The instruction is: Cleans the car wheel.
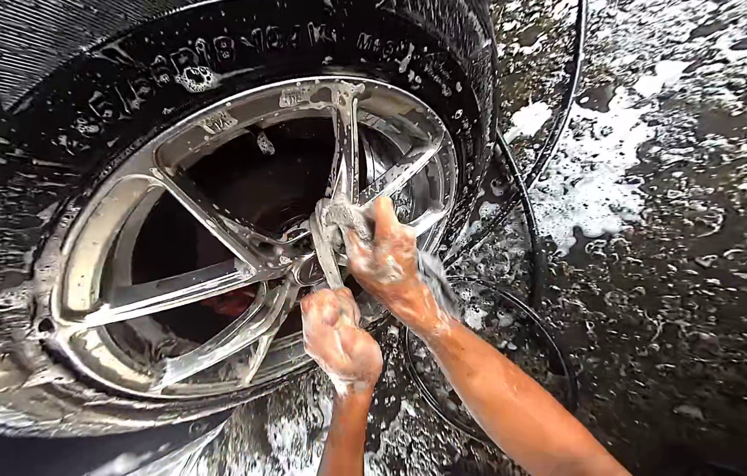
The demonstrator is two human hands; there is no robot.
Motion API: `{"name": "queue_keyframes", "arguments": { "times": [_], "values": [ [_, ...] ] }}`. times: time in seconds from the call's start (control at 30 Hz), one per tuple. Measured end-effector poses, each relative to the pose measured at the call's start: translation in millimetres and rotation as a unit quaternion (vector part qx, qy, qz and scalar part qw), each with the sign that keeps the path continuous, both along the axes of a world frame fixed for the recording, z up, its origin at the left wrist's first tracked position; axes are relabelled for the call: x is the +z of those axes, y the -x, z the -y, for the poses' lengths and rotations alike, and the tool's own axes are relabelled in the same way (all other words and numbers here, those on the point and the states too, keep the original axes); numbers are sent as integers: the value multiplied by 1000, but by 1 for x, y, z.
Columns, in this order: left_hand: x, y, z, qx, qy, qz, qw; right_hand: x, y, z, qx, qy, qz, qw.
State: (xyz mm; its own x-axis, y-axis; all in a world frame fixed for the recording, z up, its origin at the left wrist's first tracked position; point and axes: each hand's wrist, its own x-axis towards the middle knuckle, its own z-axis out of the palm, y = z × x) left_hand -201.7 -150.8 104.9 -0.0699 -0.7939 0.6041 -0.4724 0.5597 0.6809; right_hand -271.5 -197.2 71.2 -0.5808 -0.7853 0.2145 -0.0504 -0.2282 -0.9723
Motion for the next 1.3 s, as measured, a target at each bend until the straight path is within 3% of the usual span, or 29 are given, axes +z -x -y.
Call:
{"name": "queue_keyframes", "arguments": {
  "times": [0.13, 0.27, 0.4, 0.53, 0.6, 0.67, 0.73, 0.8, 0.87, 0.97, 1.07, 1.13, 1.2, 1.3],
  "values": [
    [27, -3, 32, 15, 43, 182, 982, -57, -41, -21, -6, 46, -61, 997],
    [59, 7, 68, -65, -65, 149, 984, -73, -38, -66, 51, -4, -27, 998],
    [72, 18, 54, 8, 3, 302, 953, -53, -4, -100, 99, -33, 199, 974],
    [113, 18, 61, 17, 5, 424, 906, -53, 14, -114, 141, -33, 409, 901],
    [117, 26, 78, 30, -70, 453, 888, -51, 15, -105, 227, -53, 490, 840],
    [113, 37, 97, 62, -243, 410, 877, -49, 11, -89, 275, -40, 502, 819],
    [110, 43, 116, 69, -387, 343, 853, -46, 4, -71, 294, -32, 450, 842],
    [106, 49, 128, 37, -453, 313, 834, -43, -2, -49, 299, -44, 403, 864],
    [100, 55, 134, -1, -469, 233, 852, -39, -9, -27, 255, -43, 364, 895],
    [100, 48, 137, -65, -497, 121, 857, -26, -21, 3, 99, -1, 325, 940],
    [96, 46, 136, -3, -474, 65, 878, -23, -23, 6, 26, 12, 275, 961],
    [96, 54, 141, 46, -486, 86, 868, -32, -19, -6, 55, 17, 238, 970],
    [94, 67, 143, 83, -501, 176, 843, -48, -13, -19, 109, 0, 204, 973],
    [96, 74, 152, 78, -530, 269, 801, -67, -5, -27, 171, -43, 214, 961]
  ]
}}
